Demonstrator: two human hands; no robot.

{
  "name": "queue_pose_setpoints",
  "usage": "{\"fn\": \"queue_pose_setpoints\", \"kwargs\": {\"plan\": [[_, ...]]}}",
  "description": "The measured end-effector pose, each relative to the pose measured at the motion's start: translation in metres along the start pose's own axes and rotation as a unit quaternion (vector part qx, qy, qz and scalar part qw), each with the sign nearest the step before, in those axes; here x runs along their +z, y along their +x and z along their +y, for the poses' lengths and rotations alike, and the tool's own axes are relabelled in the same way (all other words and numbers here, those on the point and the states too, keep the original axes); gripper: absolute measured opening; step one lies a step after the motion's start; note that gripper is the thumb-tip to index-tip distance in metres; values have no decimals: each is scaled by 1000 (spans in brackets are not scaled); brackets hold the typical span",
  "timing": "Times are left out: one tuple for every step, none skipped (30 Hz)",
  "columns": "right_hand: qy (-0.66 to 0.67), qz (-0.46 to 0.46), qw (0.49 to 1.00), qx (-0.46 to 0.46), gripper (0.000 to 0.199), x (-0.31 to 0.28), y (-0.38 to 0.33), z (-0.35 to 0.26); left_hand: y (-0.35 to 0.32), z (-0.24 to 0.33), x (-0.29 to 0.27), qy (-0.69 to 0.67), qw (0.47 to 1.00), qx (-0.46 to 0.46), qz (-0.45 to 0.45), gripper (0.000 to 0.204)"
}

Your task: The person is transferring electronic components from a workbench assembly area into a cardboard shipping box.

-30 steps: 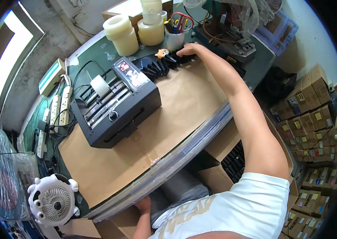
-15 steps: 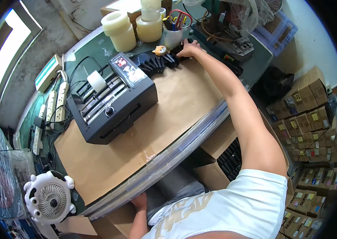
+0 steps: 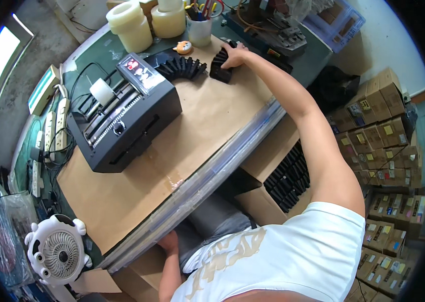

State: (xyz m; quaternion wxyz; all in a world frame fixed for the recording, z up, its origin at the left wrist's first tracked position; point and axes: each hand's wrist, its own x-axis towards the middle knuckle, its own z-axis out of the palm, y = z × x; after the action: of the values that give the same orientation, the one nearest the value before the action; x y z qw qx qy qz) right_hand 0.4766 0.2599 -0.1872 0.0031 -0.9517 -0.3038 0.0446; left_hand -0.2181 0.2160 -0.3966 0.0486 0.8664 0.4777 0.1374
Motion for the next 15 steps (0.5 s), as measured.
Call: {"fn": "queue_pose_setpoints", "kwargs": {"plan": [[0,-2,1000,1,84,-2,-2,0,1,0,-1,0,1000,1,-2,37],[26,-15,1000,2,84,-5,-3,1,1,1,-2,4,1000,-6,-1,36],[53,-27,998,2,84,-10,-4,1,1,3,-2,8,1000,-12,0,35],[79,-40,996,2,84,-14,-5,1,1,5,-2,12,1000,-19,1,34],[106,-53,993,2,85,-16,-5,0,0,6,-4,16,1000,-26,2,33],[106,-53,993,3,85,-14,-3,2,0,8,-5,19,999,-32,4,32],[120,-52,991,-5,84,-11,1,5,0,9,-6,22,999,-38,5,31],[133,-51,990,-11,84,-9,3,8,0,11,-8,24,999,-45,7,30],[145,-51,988,-18,83,-6,4,12,1,13,-10,26,998,-51,8,29],[158,-50,986,-24,83,-2,6,16,1,15,-12,28,998,-57,8,29],[157,-52,986,-25,83,-3,2,13,1,14,-12,29,998,-58,6,29],[114,-56,991,-39,81,-4,0,9,2,14,-13,27,998,-54,13,28],[71,-58,994,-53,80,-10,-4,2,3,13,-12,25,998,-48,20,28],[28,-61,996,-66,78,-16,-8,-4,3,13,-12,22,998,-43,27,28],[-16,-63,995,-80,76,-21,-11,-9,2,12,-13,20,999,-37,34,28]]}}
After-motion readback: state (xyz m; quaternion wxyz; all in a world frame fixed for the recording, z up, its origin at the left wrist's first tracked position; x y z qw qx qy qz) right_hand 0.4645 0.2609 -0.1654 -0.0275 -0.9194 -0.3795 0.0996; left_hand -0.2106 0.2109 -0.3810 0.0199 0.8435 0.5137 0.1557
